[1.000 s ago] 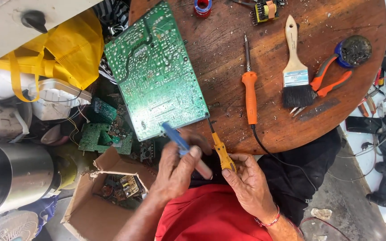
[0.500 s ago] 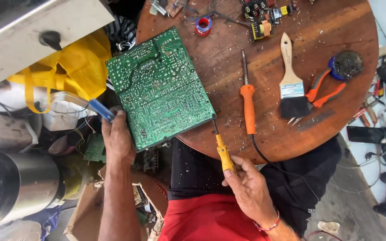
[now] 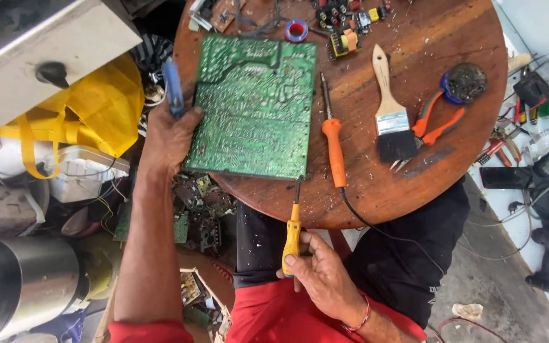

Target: The person uses a soldering iron and solder wire to work on a green circuit board held in a clamp. They apply heat and solder to various points on the board, occasionally using a screwdriver to assist with the process.

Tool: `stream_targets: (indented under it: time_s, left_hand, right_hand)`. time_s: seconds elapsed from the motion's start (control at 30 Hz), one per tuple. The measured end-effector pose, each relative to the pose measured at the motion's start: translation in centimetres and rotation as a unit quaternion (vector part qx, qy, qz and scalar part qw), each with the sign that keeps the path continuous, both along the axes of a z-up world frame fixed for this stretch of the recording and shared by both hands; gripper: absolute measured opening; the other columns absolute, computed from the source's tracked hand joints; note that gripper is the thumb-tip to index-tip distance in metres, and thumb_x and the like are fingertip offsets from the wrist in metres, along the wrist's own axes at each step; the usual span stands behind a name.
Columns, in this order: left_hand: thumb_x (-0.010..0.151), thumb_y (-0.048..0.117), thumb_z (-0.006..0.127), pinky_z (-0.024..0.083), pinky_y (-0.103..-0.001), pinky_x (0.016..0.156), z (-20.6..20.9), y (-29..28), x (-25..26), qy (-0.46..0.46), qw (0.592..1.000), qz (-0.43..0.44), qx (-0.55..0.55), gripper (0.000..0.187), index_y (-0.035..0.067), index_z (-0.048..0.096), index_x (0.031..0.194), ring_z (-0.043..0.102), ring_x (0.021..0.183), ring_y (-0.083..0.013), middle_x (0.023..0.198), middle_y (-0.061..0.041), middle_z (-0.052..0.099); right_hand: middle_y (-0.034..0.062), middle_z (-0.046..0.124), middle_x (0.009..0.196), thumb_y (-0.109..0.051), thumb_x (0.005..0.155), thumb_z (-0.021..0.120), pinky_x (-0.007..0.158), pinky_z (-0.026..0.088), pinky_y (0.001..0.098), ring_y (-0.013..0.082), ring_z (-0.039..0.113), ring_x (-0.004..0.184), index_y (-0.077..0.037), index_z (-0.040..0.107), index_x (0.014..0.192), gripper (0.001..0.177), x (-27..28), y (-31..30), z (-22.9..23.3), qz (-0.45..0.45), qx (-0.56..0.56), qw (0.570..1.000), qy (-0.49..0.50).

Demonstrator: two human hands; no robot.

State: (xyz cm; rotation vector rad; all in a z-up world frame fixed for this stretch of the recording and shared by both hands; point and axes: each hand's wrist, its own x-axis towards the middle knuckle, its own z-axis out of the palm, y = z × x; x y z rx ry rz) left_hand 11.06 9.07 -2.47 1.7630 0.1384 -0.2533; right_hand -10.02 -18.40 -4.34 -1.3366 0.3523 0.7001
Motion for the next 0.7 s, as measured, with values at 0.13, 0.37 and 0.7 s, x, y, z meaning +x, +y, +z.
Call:
stream_targets:
  time_s: [0.13,0.37,0.7]
  left_hand:
    - [0.114,0.021,0.055,0.038,-0.027,0.047,-2.3,0.1,1.7,0.039,0.991,-0.037,0.122,0.018,0.016,0.048,0.097,0.041,0.056,-0.0108,0.071,0.003,0.044]
    - [0.107,0.008,0.065,0.047,-0.034,0.057,1.3,-4.6,-6.3,-0.369,0.795,0.023,0.481,0.018,0.003,0.068,0.124,0.060,0.076,-0.0249,0.098,-0.013,0.070]
    - [0.094,0.028,0.072,0.058,-0.040,0.098,-0.7,-9.2,-11.0,-0.350,0.839,-0.110,0.402,0.045,0.011,0.068,0.136,0.071,0.114,-0.0212,0.134,-0.009,0.072]
  right_hand:
    - [0.0120,0.067,0.093,-0.029,0.093,0.068,0.048,0.053,0.0238,0.0206,0.080,0.076,-0.002,0.056,0.128,0.045,0.0,0.2,-0.6,-0.020,0.004,1.000,-0.012]
    - [0.0148,0.070,0.098,-0.023,0.091,0.072,0.065,0.062,0.0297,0.0240,0.081,0.084,-0.001,0.060,0.119,0.038,0.5,-0.4,-1.2,-0.052,0.017,0.998,-0.025]
    - [0.0136,0.076,0.094,-0.019,0.090,0.075,0.086,0.065,0.0341,0.0200,0.076,0.086,0.000,0.060,0.124,0.041,0.1,-1.0,-1.6,-0.078,0.024,0.995,-0.052]
